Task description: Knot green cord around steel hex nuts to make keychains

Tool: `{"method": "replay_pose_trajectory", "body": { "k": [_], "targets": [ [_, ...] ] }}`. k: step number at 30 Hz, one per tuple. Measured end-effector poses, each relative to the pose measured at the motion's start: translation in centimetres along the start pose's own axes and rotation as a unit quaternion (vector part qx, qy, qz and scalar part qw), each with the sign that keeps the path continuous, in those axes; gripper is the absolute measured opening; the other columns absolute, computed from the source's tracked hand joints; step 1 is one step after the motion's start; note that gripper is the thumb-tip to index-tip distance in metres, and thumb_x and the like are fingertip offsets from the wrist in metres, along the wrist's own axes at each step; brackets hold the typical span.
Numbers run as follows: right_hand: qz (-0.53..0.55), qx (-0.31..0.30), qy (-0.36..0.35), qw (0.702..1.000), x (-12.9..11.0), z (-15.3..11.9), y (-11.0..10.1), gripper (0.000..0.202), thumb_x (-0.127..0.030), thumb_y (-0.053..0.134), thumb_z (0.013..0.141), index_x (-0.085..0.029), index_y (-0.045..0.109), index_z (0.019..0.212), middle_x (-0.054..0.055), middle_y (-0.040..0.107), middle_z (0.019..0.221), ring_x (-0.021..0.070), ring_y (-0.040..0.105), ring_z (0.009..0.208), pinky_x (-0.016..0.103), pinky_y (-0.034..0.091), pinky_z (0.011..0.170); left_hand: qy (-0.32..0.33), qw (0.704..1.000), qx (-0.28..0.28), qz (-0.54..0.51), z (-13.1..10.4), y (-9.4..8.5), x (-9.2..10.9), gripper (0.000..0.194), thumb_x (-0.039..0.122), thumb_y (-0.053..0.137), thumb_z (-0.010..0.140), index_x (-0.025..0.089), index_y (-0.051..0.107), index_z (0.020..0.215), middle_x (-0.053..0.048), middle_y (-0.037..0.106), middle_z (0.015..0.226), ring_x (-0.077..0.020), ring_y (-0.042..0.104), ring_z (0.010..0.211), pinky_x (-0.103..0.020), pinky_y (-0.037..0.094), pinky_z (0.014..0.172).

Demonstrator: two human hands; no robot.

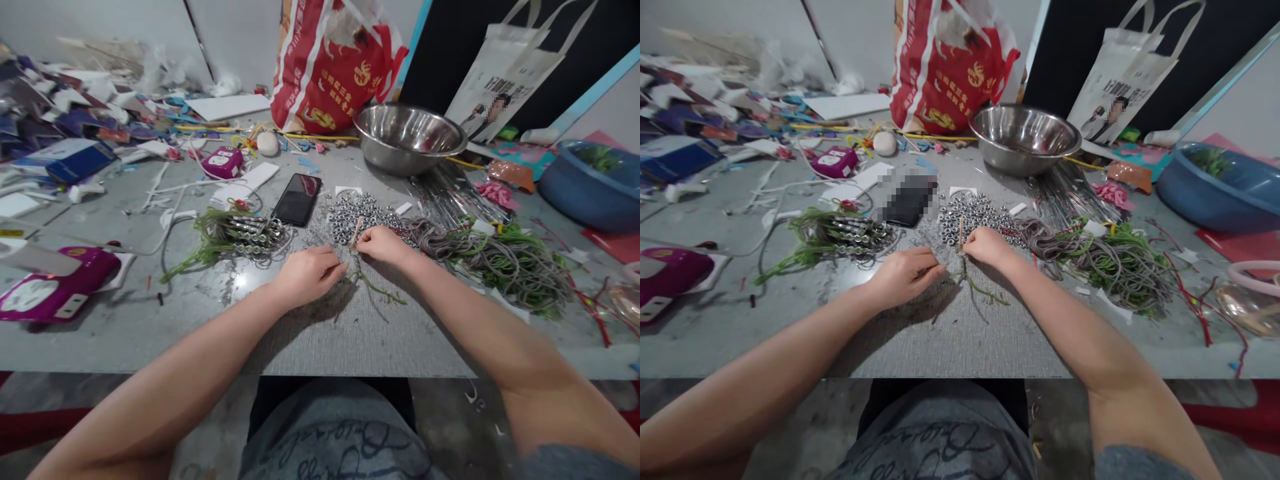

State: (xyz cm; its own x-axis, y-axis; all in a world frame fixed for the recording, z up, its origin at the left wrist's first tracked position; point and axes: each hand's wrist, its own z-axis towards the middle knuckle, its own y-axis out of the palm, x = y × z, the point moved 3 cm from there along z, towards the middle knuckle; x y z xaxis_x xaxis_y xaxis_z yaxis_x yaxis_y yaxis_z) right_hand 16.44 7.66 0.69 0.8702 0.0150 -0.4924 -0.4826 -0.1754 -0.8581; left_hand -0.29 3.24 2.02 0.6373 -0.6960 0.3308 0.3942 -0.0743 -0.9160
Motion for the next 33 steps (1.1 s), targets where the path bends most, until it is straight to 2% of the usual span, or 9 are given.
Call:
{"method": "replay_pose_trajectory", "body": {
  "k": [3,10,15,20,23,26,28,31,33],
  "targets": [
    [0.030,0.004,0.005,1.000,0.5,0.2,-0.2,0.014,-0.018,0.052,0.067,-0.017,0.058,0.054,-0.002,0.052,0.046,0.0094,0.043,0.045,0.022,0.030,0.046,-0.004,1.000,0.007,-0.005,0.1,0.0,0.0,0.035,0.031,0.039,0.088,0.015,0.059,0.066,-0.002,0.055,0.067,-0.0119,0.052,0.062,-0.023,0.035,0.056],
    [0.036,0.097,-0.020,0.994,-0.4,-1.2,-2.1,0.009,-0.017,0.050,0.070,-0.017,0.058,0.065,0.001,0.059,0.064,0.0113,0.048,0.059,0.024,0.034,0.058,-0.017,0.999,0.030,-0.035,0.1,-0.1,-0.1,0.026,0.027,0.042,0.087,0.015,0.062,0.076,-0.003,0.058,0.073,-0.0137,0.054,0.069,-0.025,0.041,0.063],
    [0.070,0.170,-0.060,0.981,-1.2,-1.9,-3.4,0.007,-0.021,0.049,0.073,-0.018,0.054,0.069,0.000,0.056,0.063,0.0108,0.046,0.056,0.025,0.034,0.057,-0.022,0.992,0.096,-0.074,0.0,-0.4,-0.4,0.020,0.023,0.043,0.086,0.014,0.060,0.092,-0.007,0.060,0.087,-0.0165,0.056,0.083,-0.029,0.046,0.074],
    [0.076,0.264,-0.135,0.952,-2.3,-3.1,-4.9,0.009,-0.026,0.049,0.077,-0.019,0.052,0.072,0.000,0.054,0.064,0.0110,0.046,0.058,0.027,0.036,0.058,-0.035,0.983,0.149,-0.098,0.0,-0.6,-0.8,0.028,0.025,0.047,0.084,0.014,0.052,0.109,-0.011,0.058,0.108,-0.0203,0.052,0.106,-0.038,0.043,0.092],
    [0.119,0.256,-0.173,0.943,-3.3,-4.4,-4.8,0.010,-0.028,0.049,0.079,-0.019,0.052,0.076,-0.001,0.052,0.065,0.0101,0.045,0.058,0.026,0.036,0.056,-0.026,0.979,0.158,-0.128,-0.2,-0.7,-0.8,0.043,0.031,0.050,0.083,0.015,0.043,0.122,-0.014,0.049,0.127,-0.0225,0.043,0.121,-0.043,0.036,0.101],
    [0.203,0.193,-0.200,0.939,-4.4,-5.8,-3.9,0.011,-0.030,0.049,0.080,-0.019,0.052,0.077,-0.003,0.051,0.064,0.0085,0.044,0.056,0.024,0.036,0.052,-0.007,0.970,0.138,-0.201,-0.3,-0.7,-0.4,0.058,0.036,0.053,0.081,0.015,0.033,0.131,-0.016,0.041,0.136,-0.0227,0.037,0.127,-0.042,0.032,0.105],
    [0.245,0.158,-0.206,0.934,-4.8,-6.7,-3.2,0.010,-0.029,0.050,0.079,-0.020,0.051,0.076,-0.003,0.052,0.065,0.0082,0.045,0.056,0.023,0.037,0.052,-0.001,0.955,0.104,-0.279,-0.3,-0.5,0.1,0.058,0.035,0.053,0.082,0.015,0.031,0.132,-0.015,0.046,0.132,-0.0208,0.042,0.123,-0.038,0.036,0.102],
    [0.299,0.132,-0.184,0.927,-4.4,-7.3,-2.6,0.010,-0.029,0.052,0.078,-0.020,0.050,0.075,-0.004,0.050,0.062,0.0077,0.045,0.053,0.023,0.037,0.050,-0.035,0.925,0.006,-0.379,-0.2,0.1,0.6,0.040,0.030,0.047,0.085,0.014,0.043,0.121,-0.007,0.062,0.096,-0.0142,0.059,0.088,-0.029,0.049,0.078],
    [0.328,0.140,-0.149,0.922,-3.2,-7.3,-2.4,0.011,-0.031,0.054,0.077,-0.020,0.050,0.075,-0.005,0.047,0.056,0.0074,0.043,0.048,0.023,0.036,0.047,-0.080,0.907,-0.053,-0.410,0.0,0.4,0.7,0.030,0.029,0.043,0.087,0.014,0.049,0.112,0.002,0.055,0.068,-0.0093,0.053,0.058,-0.023,0.047,0.057]
  ]
}}
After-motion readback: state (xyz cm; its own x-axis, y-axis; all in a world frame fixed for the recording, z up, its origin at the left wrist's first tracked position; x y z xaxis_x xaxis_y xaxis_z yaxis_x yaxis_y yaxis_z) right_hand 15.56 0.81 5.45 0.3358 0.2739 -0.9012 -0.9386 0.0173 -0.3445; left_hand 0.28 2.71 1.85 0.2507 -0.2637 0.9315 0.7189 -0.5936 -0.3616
